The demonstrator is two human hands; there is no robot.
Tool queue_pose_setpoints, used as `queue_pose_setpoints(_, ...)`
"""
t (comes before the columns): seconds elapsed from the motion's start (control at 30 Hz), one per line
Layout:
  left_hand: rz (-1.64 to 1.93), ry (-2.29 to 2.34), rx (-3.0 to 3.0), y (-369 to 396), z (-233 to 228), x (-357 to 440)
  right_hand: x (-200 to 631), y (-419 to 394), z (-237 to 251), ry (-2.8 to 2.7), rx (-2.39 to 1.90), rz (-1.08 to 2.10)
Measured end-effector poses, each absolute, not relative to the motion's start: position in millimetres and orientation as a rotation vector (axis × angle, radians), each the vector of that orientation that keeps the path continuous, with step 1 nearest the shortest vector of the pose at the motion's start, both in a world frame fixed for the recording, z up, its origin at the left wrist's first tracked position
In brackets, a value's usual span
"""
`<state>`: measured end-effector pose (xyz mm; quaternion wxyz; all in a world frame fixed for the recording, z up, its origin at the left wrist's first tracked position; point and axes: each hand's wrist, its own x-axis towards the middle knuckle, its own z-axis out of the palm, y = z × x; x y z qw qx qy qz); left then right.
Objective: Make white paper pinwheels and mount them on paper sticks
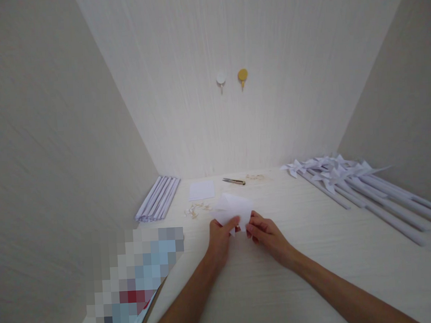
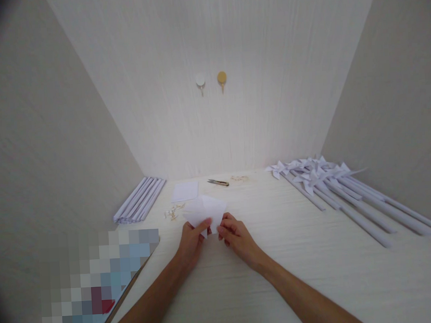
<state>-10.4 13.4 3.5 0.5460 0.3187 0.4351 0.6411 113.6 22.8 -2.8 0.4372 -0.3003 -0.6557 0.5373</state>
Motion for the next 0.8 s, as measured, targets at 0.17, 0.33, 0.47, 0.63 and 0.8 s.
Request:
queue_pose_setpoints(0.17, 1.508, 1.05, 0.813, 14.9, -3.1, -12.2, 112.4, 22.3, -0.8, -1.652, -0.757, 1.32)
queue_pose_setpoints(0.33, 1.521, 1.053, 0.828, 15.9, -5.7, -12.6, 111.0, 22.4, -0.2, -1.634, -0.768, 1.354)
queue_pose_setpoints(0.47, 1.541, 1.048, 0.801, 16.0, -3.8, -11.7, 110.7, 23.4, -2.9, -1.645, -0.781, 1.324)
queue_pose_setpoints(0.63, 1.573, 1.022, 0.771, 15.9, -4.4, -10.5, 111.2, 22.7, -3.0, -1.627, -0.791, 1.298)
queue_pose_setpoints(0.8, 1.601, 1.006, 0.719, 13.9, -3.4, -8.1, 111.1, 22.9, 0.1, -1.63, -0.77, 1.307)
